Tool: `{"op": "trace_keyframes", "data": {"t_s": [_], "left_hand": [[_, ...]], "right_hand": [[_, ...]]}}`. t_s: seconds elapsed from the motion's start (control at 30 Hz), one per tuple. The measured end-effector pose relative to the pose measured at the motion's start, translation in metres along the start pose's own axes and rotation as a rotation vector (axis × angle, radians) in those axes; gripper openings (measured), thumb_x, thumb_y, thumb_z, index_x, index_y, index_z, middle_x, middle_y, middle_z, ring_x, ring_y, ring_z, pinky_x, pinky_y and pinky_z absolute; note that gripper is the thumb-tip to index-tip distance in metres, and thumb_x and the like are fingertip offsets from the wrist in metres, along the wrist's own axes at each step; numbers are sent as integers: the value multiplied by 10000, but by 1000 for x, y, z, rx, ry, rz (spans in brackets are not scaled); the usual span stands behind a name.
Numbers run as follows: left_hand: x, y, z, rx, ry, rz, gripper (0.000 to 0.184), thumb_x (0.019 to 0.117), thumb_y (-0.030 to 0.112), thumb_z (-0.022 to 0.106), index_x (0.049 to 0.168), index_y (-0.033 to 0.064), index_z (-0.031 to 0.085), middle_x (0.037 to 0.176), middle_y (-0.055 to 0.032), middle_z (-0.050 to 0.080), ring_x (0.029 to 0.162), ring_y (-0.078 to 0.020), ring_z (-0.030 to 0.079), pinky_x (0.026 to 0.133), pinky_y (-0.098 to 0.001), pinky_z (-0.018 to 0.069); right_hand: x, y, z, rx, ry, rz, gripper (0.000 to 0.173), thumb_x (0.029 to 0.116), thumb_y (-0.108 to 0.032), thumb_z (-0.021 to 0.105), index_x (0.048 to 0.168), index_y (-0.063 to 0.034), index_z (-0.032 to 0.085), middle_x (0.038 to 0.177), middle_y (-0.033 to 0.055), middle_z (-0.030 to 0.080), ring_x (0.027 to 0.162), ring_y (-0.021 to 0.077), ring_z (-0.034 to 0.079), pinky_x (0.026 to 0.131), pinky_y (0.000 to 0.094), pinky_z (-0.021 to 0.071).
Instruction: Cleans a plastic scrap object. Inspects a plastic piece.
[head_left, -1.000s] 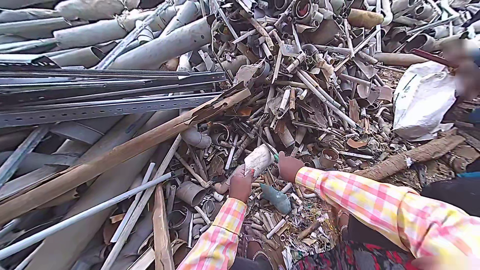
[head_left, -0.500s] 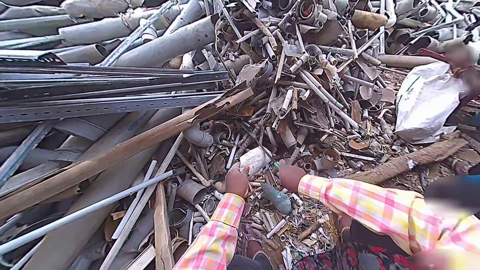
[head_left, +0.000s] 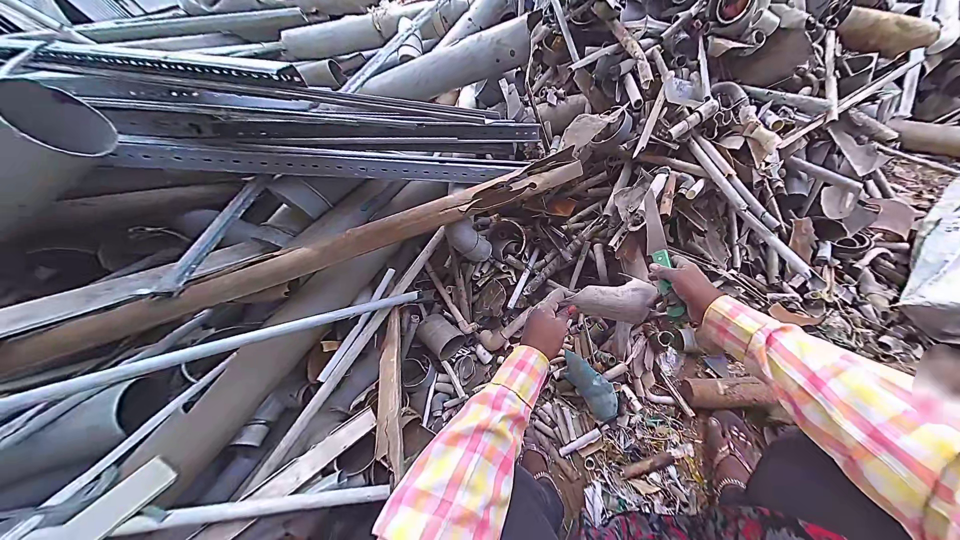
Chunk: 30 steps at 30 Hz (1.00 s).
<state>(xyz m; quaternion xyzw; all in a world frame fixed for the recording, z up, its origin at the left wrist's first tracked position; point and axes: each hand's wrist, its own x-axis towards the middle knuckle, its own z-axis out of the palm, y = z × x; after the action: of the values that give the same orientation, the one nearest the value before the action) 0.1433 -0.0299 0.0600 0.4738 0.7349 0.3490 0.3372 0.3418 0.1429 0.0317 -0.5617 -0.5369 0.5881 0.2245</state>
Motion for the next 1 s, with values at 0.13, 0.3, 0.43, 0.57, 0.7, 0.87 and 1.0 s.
{"op": "trace_keyframes", "data": {"t_s": [0.13,0.3,0.43,0.57,0.7,0.87,1.0], "left_hand": [[5,-9,6,-232,117,187,190,1008,8,593,1159,2,708,1394,-130,613,1271,-123,584,1072,-280,471],[7,4,1,-1012,174,-59,531,1044,-88,377,1549,59,306,1369,-219,543,1074,-280,685,896,-408,598],[4,14,-5,-1170,148,-274,381,1124,208,378,1456,29,428,1210,-247,650,952,-340,728,774,-445,633],[9,3,4,-973,310,-384,333,1061,151,555,1317,-61,525,1056,-198,694,802,-226,737,683,-330,629],[16,-11,3,-568,405,-336,357,1072,158,554,1370,-40,555,1227,-244,631,913,-253,731,773,-390,632],[21,-24,-18,-247,568,-273,339,1075,220,556,1367,64,627,1276,-209,660,1047,-276,715,923,-440,582],[16,-28,-12,-44,529,-148,339,1078,253,552,1371,117,653,1339,-157,663,1144,-292,693,1010,-497,538]], "right_hand": [[-8,-9,-3,273,-25,-48,301,1103,-285,497,1313,-70,514,875,133,660,594,218,668,523,352,586],[-25,-17,11,343,-44,-334,183,1110,-184,465,1211,-36,503,845,124,655,649,238,711,626,389,642],[-21,-9,12,152,-75,-547,183,1039,-134,566,1191,-33,555,950,78,628,801,117,635,749,319,557],[-22,-13,13,-206,-170,-411,241,1025,-138,647,1225,-12,598,1073,141,667,875,170,683,812,347,571],[-23,-17,18,-500,-73,-135,304,1054,-211,610,1301,-35,584,1152,185,639,836,247,685,771,418,573],[-46,-21,24,-774,-333,-5,396,1089,-197,493,1465,-76,460,1180,188,635,883,270,670,784,446,554],[-90,-21,49,-938,-517,-139,534,1100,-196,472,1594,-61,323,1268,238,628,1069,358,671,929,522,534]]}}
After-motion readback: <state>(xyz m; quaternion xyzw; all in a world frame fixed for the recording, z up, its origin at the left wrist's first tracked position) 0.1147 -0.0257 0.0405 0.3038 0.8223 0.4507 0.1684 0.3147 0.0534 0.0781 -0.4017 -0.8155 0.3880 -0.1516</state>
